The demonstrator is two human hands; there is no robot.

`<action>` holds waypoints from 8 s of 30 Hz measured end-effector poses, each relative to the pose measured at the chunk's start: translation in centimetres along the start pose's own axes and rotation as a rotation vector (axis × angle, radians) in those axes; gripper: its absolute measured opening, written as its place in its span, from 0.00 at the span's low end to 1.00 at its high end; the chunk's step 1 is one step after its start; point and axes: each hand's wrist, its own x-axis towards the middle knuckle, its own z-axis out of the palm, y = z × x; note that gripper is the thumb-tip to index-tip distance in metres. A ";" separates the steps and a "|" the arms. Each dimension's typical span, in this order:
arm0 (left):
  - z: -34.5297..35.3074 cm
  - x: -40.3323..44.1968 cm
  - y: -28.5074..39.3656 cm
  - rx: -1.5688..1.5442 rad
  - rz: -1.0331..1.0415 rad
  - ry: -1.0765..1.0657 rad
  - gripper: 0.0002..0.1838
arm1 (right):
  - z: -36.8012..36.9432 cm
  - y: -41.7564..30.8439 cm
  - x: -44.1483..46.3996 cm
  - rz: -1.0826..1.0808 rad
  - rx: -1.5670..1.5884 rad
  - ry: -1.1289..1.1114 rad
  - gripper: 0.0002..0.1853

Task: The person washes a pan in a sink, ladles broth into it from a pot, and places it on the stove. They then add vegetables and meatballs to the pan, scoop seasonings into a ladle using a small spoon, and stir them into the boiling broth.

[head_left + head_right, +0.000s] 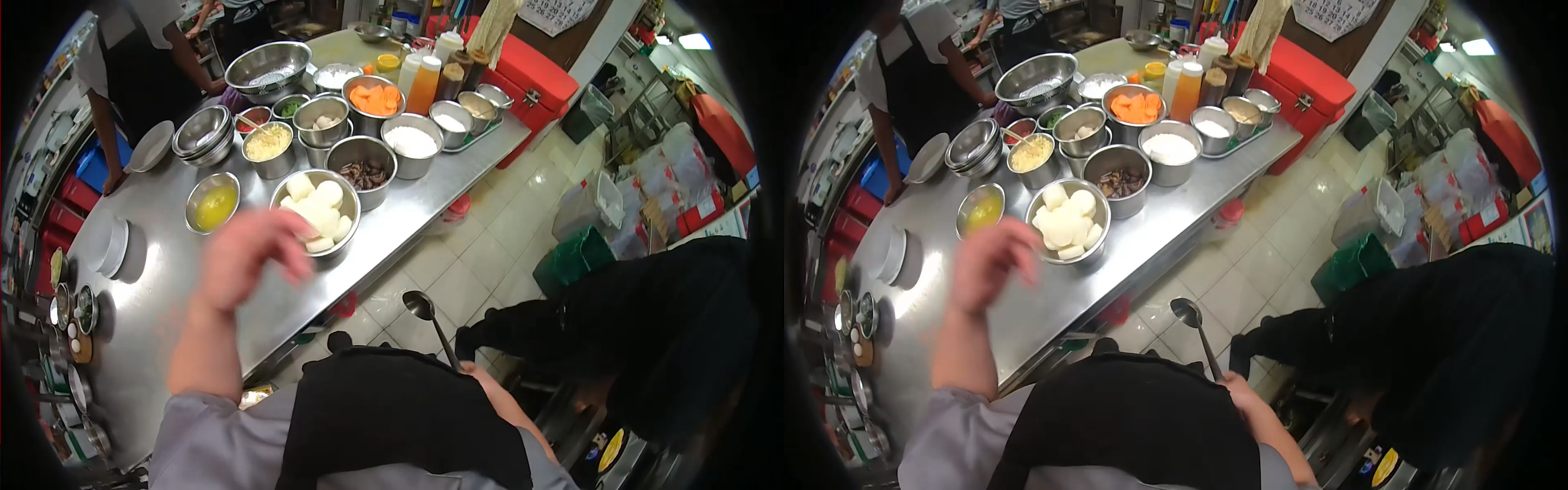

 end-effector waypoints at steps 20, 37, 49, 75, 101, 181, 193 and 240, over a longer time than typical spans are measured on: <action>15.3 15.0 -15.0 0.440 -0.306 -0.408 0.30 | -2.1 -24.5 9.7 0.058 0.488 -0.034 0.16; 21.1 33.8 -15.5 0.696 -0.100 -0.138 0.20 | -20.1 -37.7 16.6 -0.118 0.239 -0.488 0.15; 26.9 45.5 -13.5 0.477 -0.213 0.136 0.26 | -34.6 -47.9 20.9 -1.116 -0.992 -0.374 0.11; 25.7 47.2 -9.6 0.672 0.099 0.353 0.04 | -33.9 -57.9 26.4 -0.741 -0.188 -0.407 0.25; 29.8 33.0 -1.6 0.745 0.323 1.427 0.12 | -31.8 -63.2 23.0 -1.289 -0.466 -0.789 0.11; 23.9 32.1 -2.3 0.661 0.371 1.317 0.18 | -21.1 -62.3 28.8 -0.760 -0.416 -0.827 0.11; 23.5 32.3 -2.5 0.680 0.413 1.322 0.18 | -22.8 -63.6 29.6 -0.642 -0.296 -0.779 0.11; 24.1 31.3 -2.3 0.700 0.469 1.335 0.15 | -25.1 -63.4 30.3 -0.562 -0.172 -0.763 0.12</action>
